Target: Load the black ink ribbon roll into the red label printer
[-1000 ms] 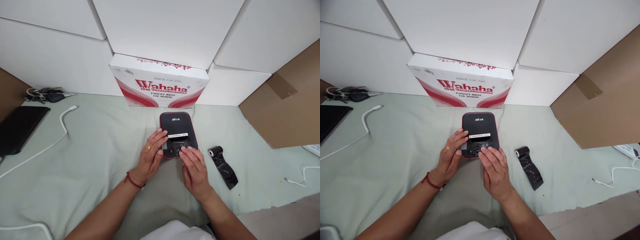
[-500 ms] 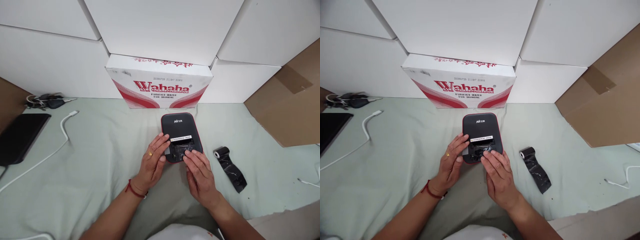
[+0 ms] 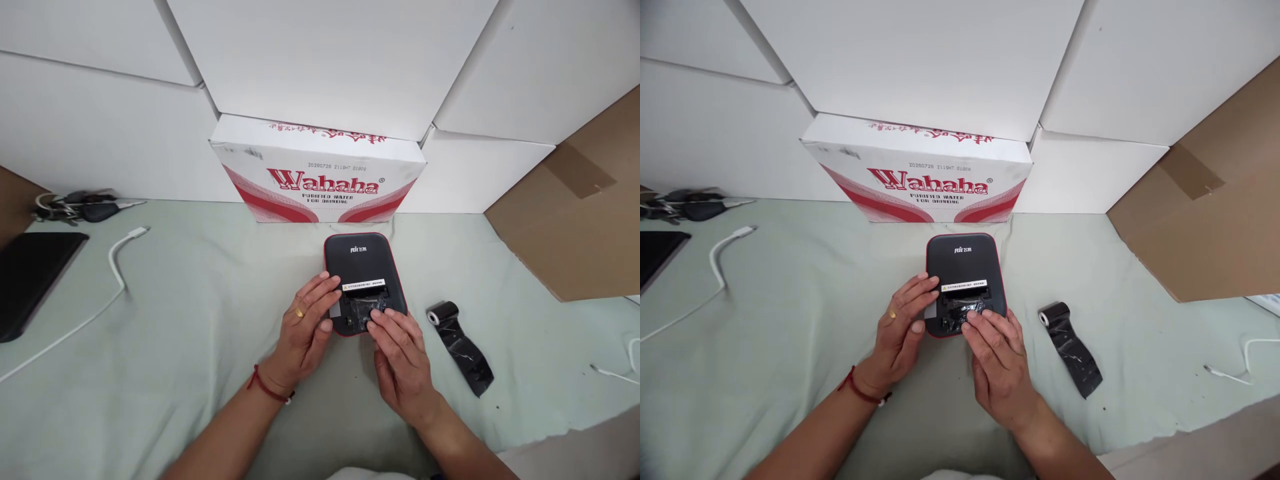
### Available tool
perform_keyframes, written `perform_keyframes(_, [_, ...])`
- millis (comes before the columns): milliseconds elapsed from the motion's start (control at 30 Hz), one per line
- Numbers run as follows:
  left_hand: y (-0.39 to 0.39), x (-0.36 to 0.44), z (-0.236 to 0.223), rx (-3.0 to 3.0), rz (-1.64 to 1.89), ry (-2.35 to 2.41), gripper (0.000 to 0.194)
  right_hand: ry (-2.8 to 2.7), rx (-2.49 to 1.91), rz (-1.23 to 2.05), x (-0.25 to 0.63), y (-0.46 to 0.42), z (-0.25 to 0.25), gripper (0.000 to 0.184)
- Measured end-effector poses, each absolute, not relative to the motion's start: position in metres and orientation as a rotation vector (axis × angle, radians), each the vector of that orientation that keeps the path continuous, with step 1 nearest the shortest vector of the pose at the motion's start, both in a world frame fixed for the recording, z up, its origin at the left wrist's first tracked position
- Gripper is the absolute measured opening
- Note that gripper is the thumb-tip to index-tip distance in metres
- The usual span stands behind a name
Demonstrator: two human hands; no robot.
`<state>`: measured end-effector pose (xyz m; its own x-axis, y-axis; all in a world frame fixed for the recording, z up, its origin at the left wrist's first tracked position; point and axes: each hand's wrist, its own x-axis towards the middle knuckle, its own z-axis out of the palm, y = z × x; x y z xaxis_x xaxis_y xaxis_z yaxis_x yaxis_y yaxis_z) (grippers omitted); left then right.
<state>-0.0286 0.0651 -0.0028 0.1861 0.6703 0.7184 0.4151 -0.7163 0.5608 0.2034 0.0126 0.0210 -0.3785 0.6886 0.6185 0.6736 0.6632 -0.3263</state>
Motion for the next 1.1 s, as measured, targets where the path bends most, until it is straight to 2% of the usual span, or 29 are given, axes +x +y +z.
perform_keyframes(433, [0.075,-0.026,-0.003,2.174,1.562,1.003,0.052,-2.189,-1.078,-0.01,0.206,0.011,0.028,0.066])
perform_keyframes(667, [0.079,-0.026,-0.003,2.099,1.596,0.943,0.041,-2.191,-1.082,-0.085,0.201,0.017,0.025,0.065])
perform_keyframes(800, [0.082,-0.024,-0.006,2.06,1.609,0.96,0.037,-2.042,-1.023,-0.078,0.204,-0.005,0.06,0.061])
perform_keyframes(867, [0.083,-0.023,-0.007,2.057,1.612,0.965,0.037,-2.023,-0.92,0.149,0.213,-0.034,0.082,0.05])
perform_keyframes(967, [0.083,-0.022,-0.009,2.054,1.63,0.975,0.037,-2.167,-0.712,1.047,0.228,-0.083,0.084,0.024])
perform_keyframes(1033, [0.082,-0.022,-0.009,2.05,1.633,0.979,0.037,-2.261,-0.639,1.562,0.231,-0.11,0.056,0.026])
perform_keyframes(1100, [0.081,-0.02,-0.009,2.049,1.627,0.984,0.037,-2.507,-0.8,1.62,0.225,-0.127,0.014,0.035])
